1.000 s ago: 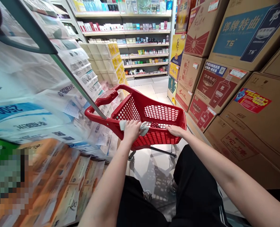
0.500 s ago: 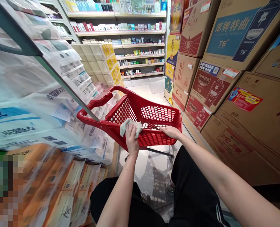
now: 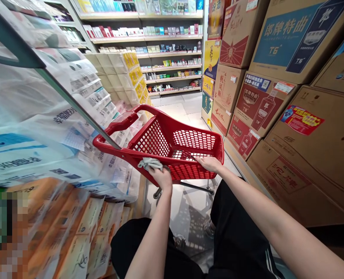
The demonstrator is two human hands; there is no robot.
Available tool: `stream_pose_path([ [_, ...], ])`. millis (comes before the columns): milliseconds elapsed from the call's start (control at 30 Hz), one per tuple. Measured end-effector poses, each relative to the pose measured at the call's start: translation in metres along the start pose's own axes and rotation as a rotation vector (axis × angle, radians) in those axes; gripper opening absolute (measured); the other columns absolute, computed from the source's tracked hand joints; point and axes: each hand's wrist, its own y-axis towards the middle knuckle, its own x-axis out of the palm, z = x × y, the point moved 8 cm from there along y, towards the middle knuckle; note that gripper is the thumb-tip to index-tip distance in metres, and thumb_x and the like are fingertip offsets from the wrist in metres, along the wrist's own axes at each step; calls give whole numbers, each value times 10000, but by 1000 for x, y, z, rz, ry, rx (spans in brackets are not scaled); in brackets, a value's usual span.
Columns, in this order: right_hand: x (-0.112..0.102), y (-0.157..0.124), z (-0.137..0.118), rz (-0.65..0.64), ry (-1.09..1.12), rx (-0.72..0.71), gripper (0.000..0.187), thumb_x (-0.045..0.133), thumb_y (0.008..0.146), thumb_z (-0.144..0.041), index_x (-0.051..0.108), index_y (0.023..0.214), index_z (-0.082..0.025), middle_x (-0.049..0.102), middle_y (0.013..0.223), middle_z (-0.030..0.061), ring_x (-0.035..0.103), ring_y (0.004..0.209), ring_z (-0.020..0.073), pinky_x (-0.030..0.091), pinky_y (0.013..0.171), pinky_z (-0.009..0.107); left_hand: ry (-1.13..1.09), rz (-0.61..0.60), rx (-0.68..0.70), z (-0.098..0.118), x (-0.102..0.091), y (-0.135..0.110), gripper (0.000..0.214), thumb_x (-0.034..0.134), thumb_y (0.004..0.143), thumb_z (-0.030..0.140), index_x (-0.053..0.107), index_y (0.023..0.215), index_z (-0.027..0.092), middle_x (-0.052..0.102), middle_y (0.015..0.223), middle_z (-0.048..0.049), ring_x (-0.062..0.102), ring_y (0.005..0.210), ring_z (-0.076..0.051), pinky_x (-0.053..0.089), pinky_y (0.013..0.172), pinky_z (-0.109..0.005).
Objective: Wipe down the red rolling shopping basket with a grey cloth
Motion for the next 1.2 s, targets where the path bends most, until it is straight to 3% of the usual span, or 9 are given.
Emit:
stream_pose_path([
  [33,0,0,0,2,-3,2,869,-22,840,-693,668,896,-168,666,1045,121,600,983,246,398,798,302,-28,65,-73,5,2,-9,507,361,835,163,313,1318,18,154,1427,-261,96,1397,-336,168,1132,-538],
  [100,-1,-1,-1,9,-4,2,870,-25,840,-691,670,881,-168,671,1021,121,603,970,244,395,792,296,-89,63,-85,28,15,-26,510,391,834,184,338,1314,18,141,1440,-257,127,1395,-329,189,1141,-502],
  [233,-4,-2,-2,25,-2,-13,868,-19,845,-688,674,876,-166,673,1020,123,603,980,252,401,789,301,-129,-27,51,69,31,-55,496,389,868,247,368,1316,36,169,1437,-250,154,1389,-323,200,1138,-496],
  [333,-4,-4,-1,23,-16,3,867,-14,851,-681,679,882,-161,675,1019,132,606,985,253,406,797,304,-107,-67,118,76,31,-66,499,378,886,279,362,1333,58,241,1406,-240,172,1383,-320,205,1131,-498],
  [567,-3,-12,-3,48,-58,-12,874,-38,857,-658,690,856,-174,684,984,129,616,963,250,411,786,303,0,-110,253,65,31,-76,539,412,883,313,304,1388,157,267,1427,-192,185,1380,-314,223,1116,-519],
  [667,-3,-15,-5,52,-78,-20,872,-36,862,-652,696,824,-180,688,960,118,621,946,241,409,780,291,31,-126,274,53,30,-68,573,442,868,315,283,1403,185,286,1429,-173,200,1378,-311,254,1109,-500],
  [933,-3,-17,-8,80,-95,-62,878,-44,870,-638,699,786,-179,689,876,107,631,881,224,398,737,270,141,69,77,6,-19,8,567,411,857,247,287,1371,41,251,1418,-261,194,1361,-345,218,1086,-553],
  [1033,-2,-18,-8,73,-90,-53,877,-40,871,-638,702,790,-177,689,882,107,628,884,221,395,741,266,131,131,14,3,-29,11,505,395,852,227,349,1332,77,244,1417,-239,205,1351,-342,223,1065,-581],
  [1200,-1,-21,-7,61,-87,-36,865,-34,878,-628,705,811,-184,690,897,99,624,886,212,394,748,261,118,108,-17,2,-21,-1,441,417,834,233,425,1260,118,279,1368,-207,251,1316,-341,256,1047,-568],
])
